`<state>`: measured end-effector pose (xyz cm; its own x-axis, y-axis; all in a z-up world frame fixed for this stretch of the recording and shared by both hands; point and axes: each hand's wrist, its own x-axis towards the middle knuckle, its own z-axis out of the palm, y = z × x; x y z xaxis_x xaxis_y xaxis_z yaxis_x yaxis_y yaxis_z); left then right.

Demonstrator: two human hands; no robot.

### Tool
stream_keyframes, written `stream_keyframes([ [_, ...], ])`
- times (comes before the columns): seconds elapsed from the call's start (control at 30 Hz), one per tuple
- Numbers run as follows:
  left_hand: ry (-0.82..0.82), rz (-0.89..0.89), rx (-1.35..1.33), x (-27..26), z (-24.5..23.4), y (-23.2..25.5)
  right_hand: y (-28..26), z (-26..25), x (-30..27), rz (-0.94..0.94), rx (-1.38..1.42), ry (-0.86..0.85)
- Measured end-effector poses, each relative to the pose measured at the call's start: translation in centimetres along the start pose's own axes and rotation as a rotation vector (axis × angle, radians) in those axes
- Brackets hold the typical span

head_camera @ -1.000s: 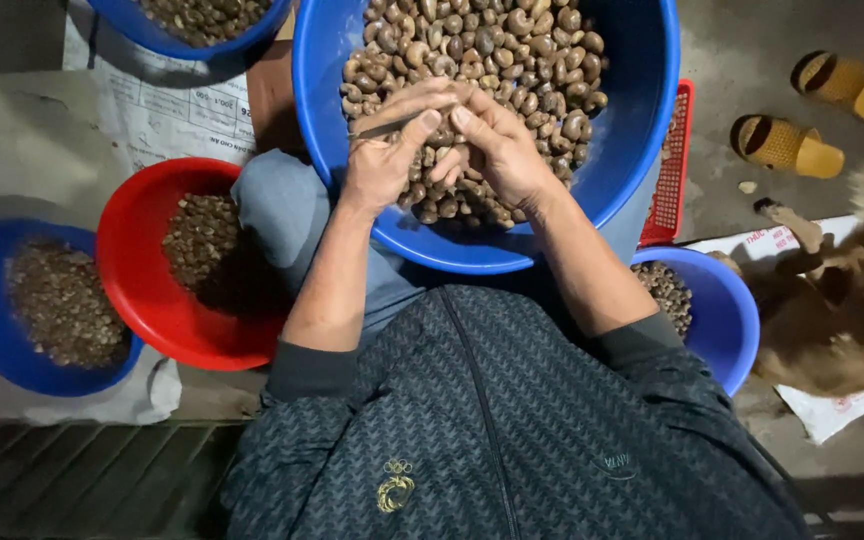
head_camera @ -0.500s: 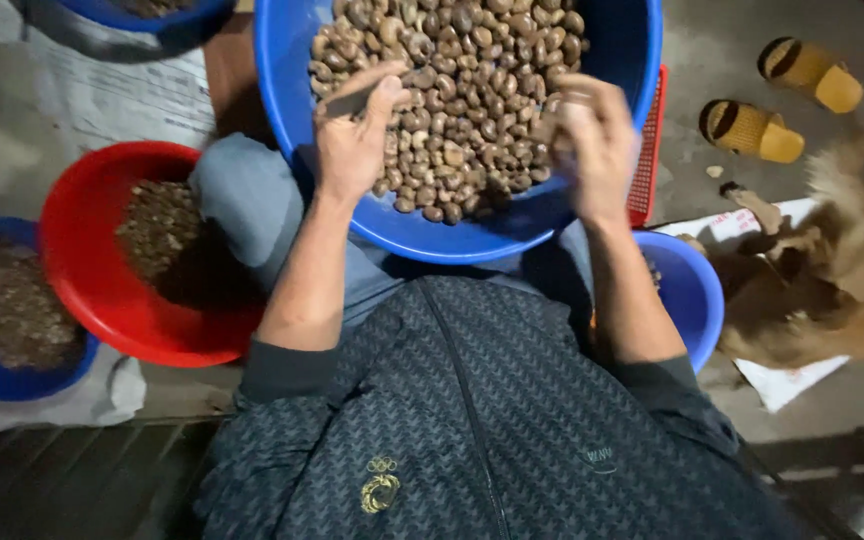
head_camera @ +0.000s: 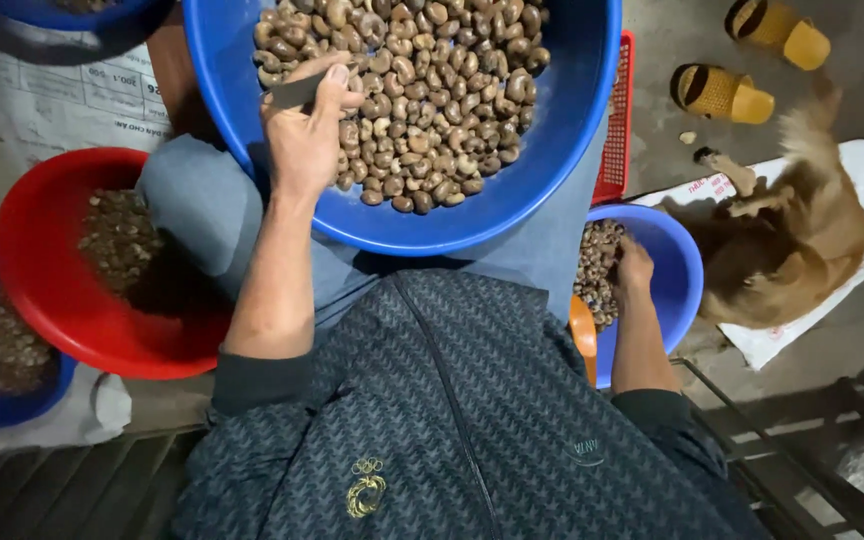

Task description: Sorting and prying open nuts in a large basin using a small hand tool on the floor of a processing area.

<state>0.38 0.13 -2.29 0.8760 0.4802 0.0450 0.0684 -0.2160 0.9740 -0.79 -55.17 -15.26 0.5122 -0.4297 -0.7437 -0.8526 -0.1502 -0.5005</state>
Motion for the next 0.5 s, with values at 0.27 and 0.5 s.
stream_keyframes([
  [0.27, 0.134, -0.022, -0.254, 0.2, -0.8, 0.4, -0.9, -0.6, 2.4, -0.650, -0.074, 0.099],
  [0.5, 0.218, 0.003, -0.238, 0.1, -1.4, 1.6, -20.6, 11.3, -14.8, -1.271, 0.034, -0.076],
])
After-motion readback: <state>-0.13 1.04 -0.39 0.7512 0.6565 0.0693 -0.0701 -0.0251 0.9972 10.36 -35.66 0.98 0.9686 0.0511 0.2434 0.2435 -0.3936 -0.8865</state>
